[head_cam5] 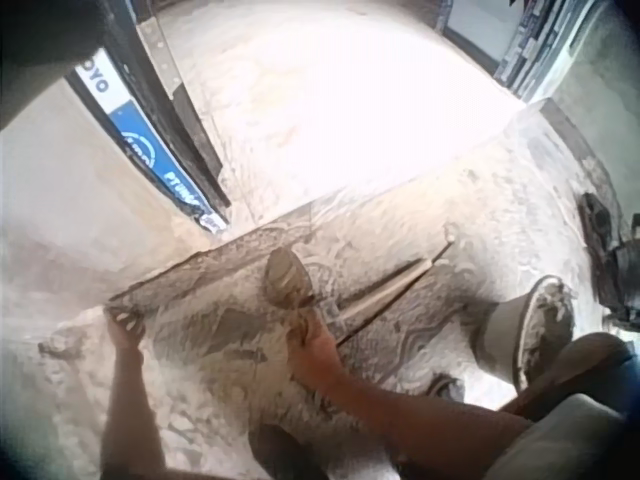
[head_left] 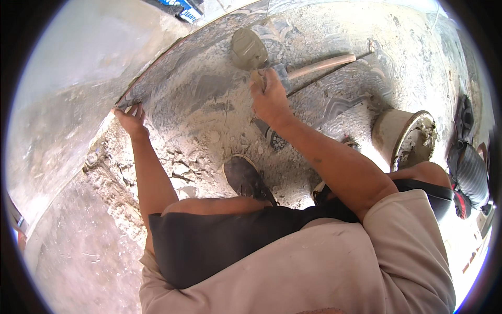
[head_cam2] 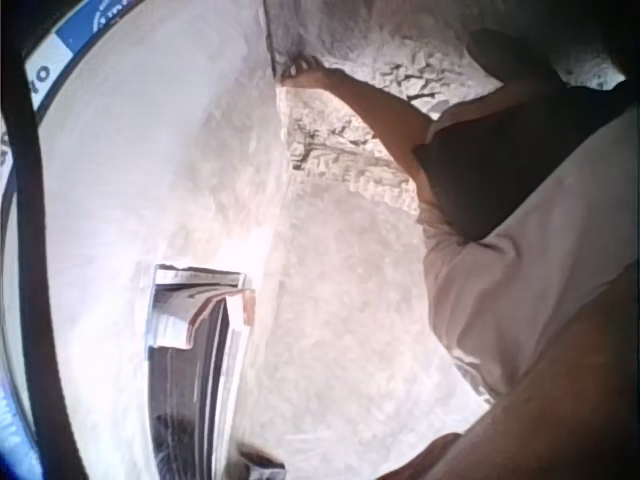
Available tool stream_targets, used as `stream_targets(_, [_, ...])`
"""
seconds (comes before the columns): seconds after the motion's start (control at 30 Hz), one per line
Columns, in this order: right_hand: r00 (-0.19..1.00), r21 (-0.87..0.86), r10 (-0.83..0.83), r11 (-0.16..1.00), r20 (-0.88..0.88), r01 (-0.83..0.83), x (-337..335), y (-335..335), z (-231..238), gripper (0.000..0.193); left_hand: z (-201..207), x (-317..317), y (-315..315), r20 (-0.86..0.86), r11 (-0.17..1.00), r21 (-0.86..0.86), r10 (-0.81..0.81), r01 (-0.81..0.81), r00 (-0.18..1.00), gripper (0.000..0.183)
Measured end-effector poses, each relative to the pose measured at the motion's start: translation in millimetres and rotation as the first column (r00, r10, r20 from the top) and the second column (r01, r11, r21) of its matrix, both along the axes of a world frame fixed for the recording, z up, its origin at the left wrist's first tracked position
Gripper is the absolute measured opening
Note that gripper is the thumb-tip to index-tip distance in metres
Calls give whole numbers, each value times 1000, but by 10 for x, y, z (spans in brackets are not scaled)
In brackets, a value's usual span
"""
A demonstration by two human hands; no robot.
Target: The person installs a tile along the base of a wall using mortar, taps it into place with a mallet, and uses a trowel to smooth mortar and clear debris from the floor.
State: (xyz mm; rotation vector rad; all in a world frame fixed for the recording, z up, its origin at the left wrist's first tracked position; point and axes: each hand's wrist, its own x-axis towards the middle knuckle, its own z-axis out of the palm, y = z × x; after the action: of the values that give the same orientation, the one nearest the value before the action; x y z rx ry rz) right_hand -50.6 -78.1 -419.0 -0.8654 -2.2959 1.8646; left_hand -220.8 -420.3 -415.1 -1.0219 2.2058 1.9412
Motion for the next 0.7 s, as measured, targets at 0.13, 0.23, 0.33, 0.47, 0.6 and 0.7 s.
stream_targets(0.13, [999,-88,2,996,46,2,-4,6,43,34,-26,25,100,-33,997,17,77,-77,996,81])
stream_targets(0.23, [1000,-49,1,999,5,-1,-10,-22,15,32,-144,128,176,-102,984,11,180,-180,978,83])
stream_targets(0.33, [1000,-41,2,999,1,-2,-9,-61,-58,31,-315,406,600,18,954,-252,-166,165,986,59])
stream_targets(0.47, [995,-161,-36,986,89,50,11,-23,105,35,37,784,1805,252,677,274,-736,683,628,47])
stream_targets(0.6, [998,-121,-68,990,14,69,30,-40,183,33,231,1064,2376,216,579,414,-812,702,542,51])
stream_targets(0.7, [995,-278,-69,957,74,87,30,-2,233,33,113,1027,2319,215,604,393,-793,693,569,52])
